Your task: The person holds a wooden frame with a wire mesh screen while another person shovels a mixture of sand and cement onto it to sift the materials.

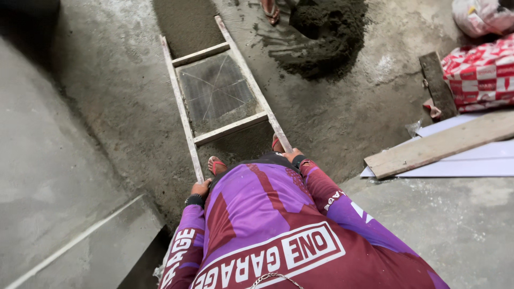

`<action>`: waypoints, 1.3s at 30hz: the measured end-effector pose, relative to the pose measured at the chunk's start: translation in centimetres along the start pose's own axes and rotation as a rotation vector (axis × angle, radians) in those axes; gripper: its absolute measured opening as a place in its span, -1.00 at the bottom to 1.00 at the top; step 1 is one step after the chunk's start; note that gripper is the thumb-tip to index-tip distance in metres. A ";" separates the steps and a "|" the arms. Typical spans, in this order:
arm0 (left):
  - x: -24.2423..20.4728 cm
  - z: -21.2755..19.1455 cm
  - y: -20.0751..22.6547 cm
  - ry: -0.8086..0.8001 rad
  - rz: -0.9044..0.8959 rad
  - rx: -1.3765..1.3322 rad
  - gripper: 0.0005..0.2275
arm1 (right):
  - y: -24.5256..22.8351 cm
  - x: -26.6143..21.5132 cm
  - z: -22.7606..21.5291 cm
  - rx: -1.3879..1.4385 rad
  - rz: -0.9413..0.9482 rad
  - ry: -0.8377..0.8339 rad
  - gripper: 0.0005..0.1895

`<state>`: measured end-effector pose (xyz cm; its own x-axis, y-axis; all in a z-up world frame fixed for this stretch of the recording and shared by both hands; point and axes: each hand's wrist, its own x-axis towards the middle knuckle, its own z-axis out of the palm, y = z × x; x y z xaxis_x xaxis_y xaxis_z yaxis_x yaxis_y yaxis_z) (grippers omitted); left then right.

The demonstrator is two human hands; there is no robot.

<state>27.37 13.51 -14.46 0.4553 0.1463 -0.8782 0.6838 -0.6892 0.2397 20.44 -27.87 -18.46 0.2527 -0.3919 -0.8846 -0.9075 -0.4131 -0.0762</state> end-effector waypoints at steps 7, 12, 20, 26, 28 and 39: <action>1.3 0.7 -0.8 0.014 -0.026 -0.036 -0.37 | -0.3 -0.7 -0.4 -0.059 -0.012 -0.013 -0.24; 1.9 0.8 -1.4 0.044 -0.039 -0.012 -0.38 | 0.3 0.5 -0.1 -0.052 -0.004 0.010 -0.26; 1.7 1.0 -1.2 0.025 -0.052 -0.035 -0.40 | 1.7 3.2 0.8 -0.050 -0.007 0.033 -0.26; 2.4 1.4 -1.8 0.032 -0.051 -0.045 -0.43 | 3.1 5.0 1.7 -0.010 -0.017 0.007 -0.24; 2.3 1.2 -1.6 0.037 -0.045 -0.050 -0.44 | 3.5 6.6 2.3 0.006 -0.023 -0.001 -0.25; 3.0 1.5 -1.7 -0.004 -0.042 0.034 -0.38 | 3.7 7.2 1.8 -0.022 -0.005 -0.003 -0.23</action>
<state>26.72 14.03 -18.10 0.4244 0.1728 -0.8888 0.6824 -0.7063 0.1885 18.33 -30.77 -25.93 0.2565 -0.3870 -0.8857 -0.8985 -0.4333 -0.0708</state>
